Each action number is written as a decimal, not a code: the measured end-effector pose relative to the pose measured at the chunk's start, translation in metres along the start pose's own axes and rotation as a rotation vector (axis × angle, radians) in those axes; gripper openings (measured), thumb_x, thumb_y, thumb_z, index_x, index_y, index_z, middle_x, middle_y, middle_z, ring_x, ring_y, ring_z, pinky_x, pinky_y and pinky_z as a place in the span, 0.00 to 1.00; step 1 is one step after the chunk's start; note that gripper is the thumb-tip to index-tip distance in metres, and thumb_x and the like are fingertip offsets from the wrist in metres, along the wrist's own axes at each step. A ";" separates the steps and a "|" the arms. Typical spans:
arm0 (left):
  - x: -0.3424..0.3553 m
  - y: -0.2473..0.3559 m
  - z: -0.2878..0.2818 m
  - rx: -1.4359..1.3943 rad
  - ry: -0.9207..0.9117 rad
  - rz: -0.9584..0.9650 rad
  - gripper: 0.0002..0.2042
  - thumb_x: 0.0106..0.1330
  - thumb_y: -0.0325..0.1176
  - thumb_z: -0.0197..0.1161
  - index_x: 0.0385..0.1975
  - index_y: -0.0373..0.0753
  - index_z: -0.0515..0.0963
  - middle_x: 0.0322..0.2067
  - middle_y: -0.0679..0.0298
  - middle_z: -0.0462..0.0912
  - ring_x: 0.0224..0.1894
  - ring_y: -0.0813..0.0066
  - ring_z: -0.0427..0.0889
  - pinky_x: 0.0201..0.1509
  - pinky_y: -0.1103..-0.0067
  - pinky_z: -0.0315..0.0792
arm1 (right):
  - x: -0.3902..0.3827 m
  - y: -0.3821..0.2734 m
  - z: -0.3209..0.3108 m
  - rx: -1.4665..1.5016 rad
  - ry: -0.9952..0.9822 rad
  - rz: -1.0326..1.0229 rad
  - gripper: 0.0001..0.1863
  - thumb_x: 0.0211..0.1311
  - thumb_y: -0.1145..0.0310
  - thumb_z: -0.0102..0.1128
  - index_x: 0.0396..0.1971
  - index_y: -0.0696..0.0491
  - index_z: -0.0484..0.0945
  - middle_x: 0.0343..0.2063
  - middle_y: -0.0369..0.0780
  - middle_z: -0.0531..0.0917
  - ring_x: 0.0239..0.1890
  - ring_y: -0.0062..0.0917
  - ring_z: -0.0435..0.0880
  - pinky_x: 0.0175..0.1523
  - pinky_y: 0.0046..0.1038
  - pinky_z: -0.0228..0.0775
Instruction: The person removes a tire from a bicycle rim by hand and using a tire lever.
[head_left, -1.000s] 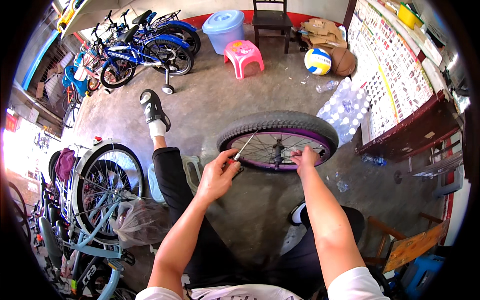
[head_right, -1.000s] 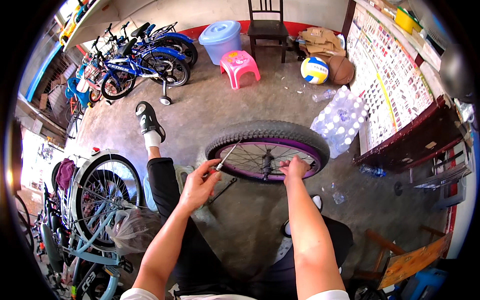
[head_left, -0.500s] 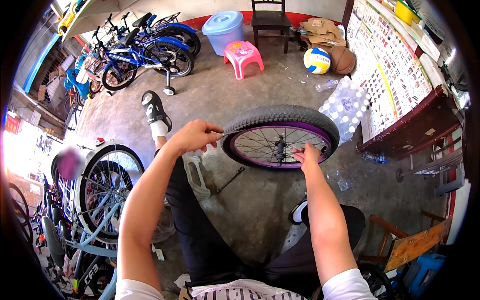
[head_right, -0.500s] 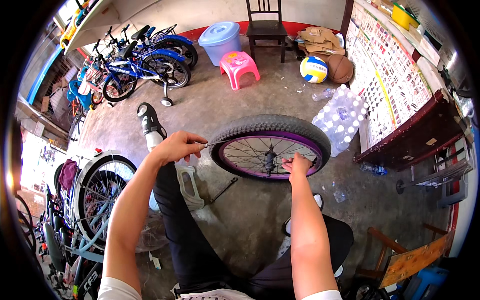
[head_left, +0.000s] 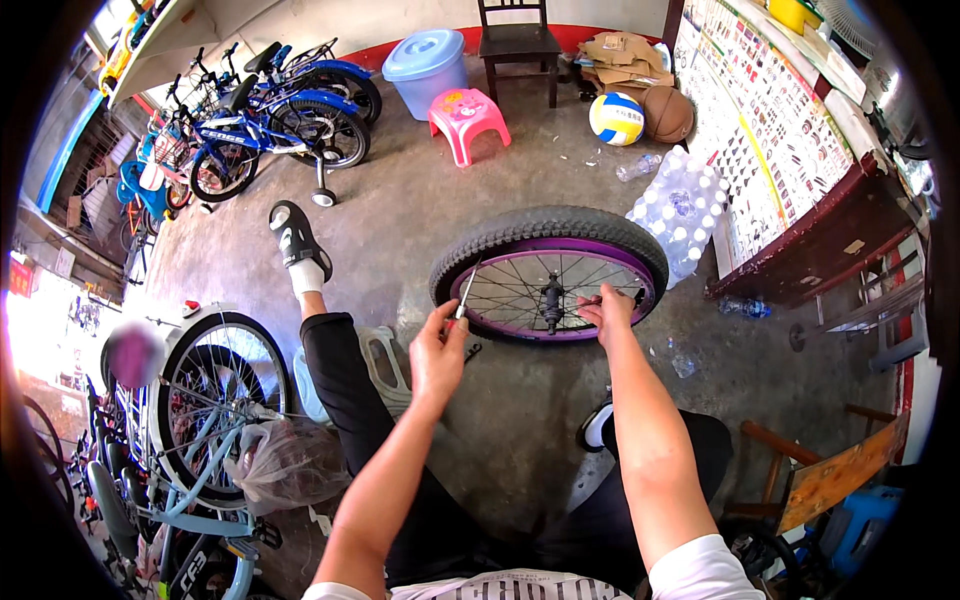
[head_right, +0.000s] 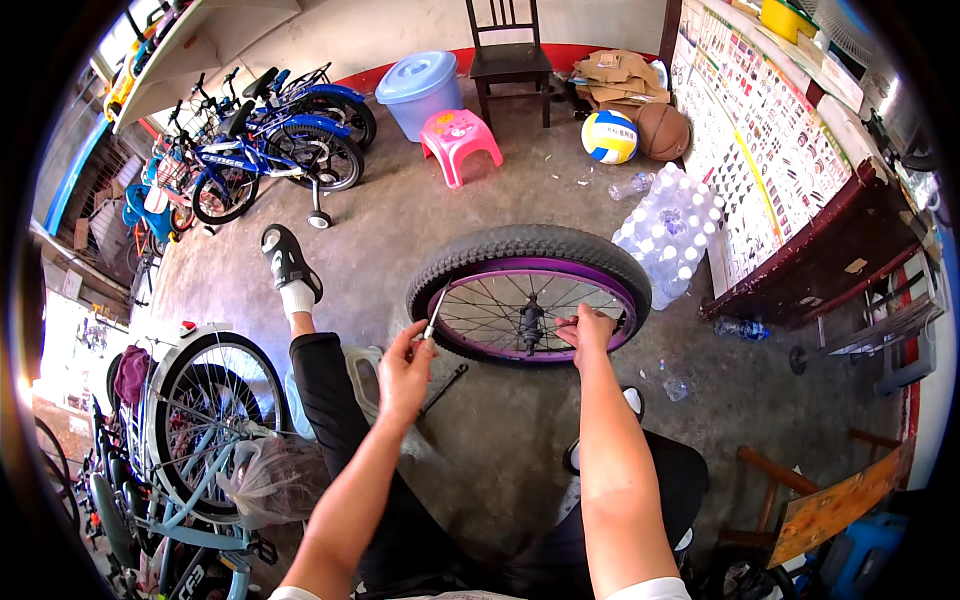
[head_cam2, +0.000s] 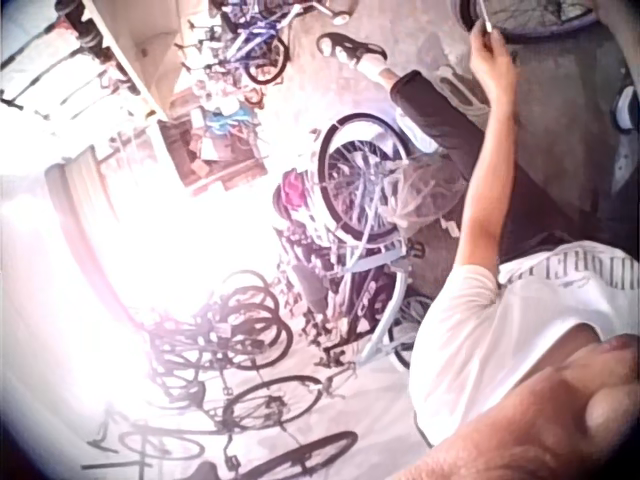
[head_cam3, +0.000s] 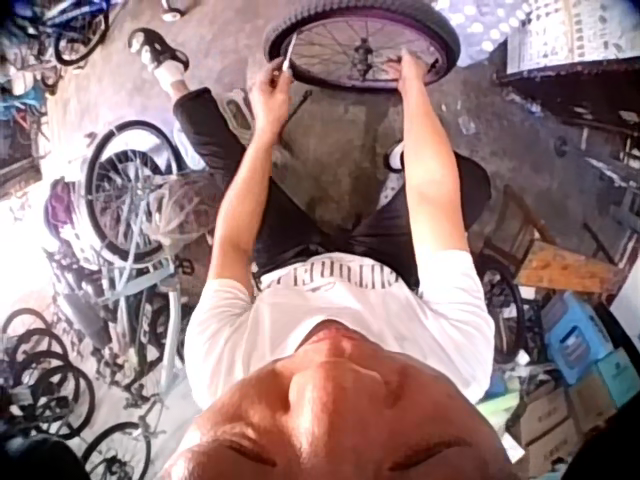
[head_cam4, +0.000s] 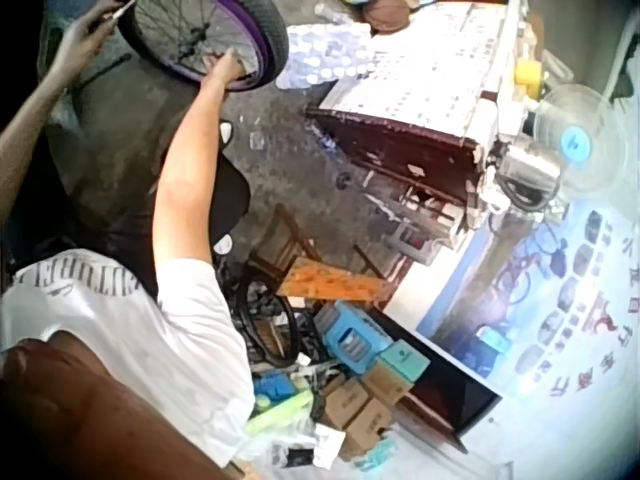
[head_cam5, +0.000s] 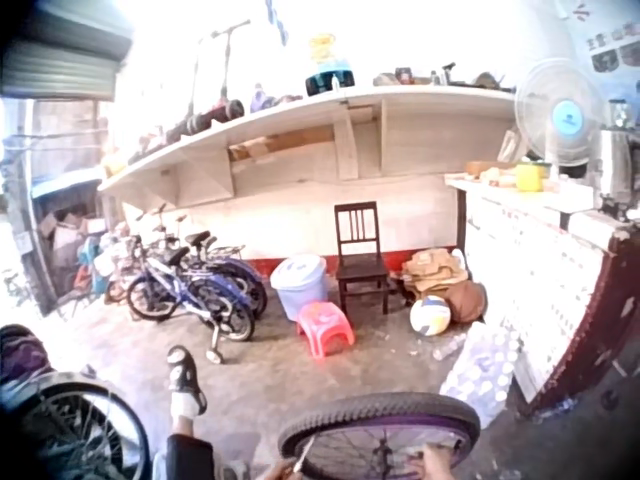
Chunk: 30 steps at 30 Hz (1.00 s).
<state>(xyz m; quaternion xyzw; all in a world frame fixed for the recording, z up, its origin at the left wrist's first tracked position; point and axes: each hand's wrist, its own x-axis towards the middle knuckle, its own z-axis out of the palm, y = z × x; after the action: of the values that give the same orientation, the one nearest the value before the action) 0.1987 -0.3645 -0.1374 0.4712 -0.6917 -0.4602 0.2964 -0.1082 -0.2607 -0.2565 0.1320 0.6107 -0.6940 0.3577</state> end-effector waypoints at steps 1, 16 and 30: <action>-0.006 -0.002 0.012 -0.091 0.048 -0.013 0.18 0.78 0.31 0.64 0.65 0.38 0.80 0.34 0.68 0.84 0.27 0.86 0.75 0.30 0.82 0.72 | -0.003 -0.002 0.002 -0.026 0.013 -0.012 0.13 0.75 0.66 0.59 0.42 0.62 0.71 0.33 0.43 0.78 0.36 0.42 0.93 0.31 0.36 0.93; -0.010 0.024 0.010 -1.033 -0.348 -0.576 0.16 0.85 0.44 0.55 0.65 0.46 0.76 0.35 0.63 0.81 0.23 0.78 0.69 0.24 0.81 0.60 | 0.016 0.011 -0.018 0.024 0.015 -0.064 0.09 0.73 0.69 0.61 0.37 0.58 0.72 0.33 0.43 0.81 0.36 0.38 0.93 0.32 0.37 0.93; -0.004 0.053 -0.015 -0.724 -0.450 -0.656 0.17 0.85 0.47 0.54 0.64 0.47 0.78 0.31 0.69 0.75 0.21 0.85 0.63 0.22 0.83 0.55 | -0.033 0.022 -0.030 -0.064 0.300 -0.302 0.19 0.62 0.66 0.71 0.47 0.57 0.74 0.37 0.41 0.82 0.39 0.35 0.86 0.47 0.38 0.80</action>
<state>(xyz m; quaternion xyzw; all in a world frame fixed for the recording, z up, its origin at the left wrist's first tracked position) 0.1928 -0.3586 -0.0830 0.4199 -0.3518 -0.8272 0.1249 -0.0779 -0.2219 -0.2597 0.1295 0.6916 -0.6926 0.1585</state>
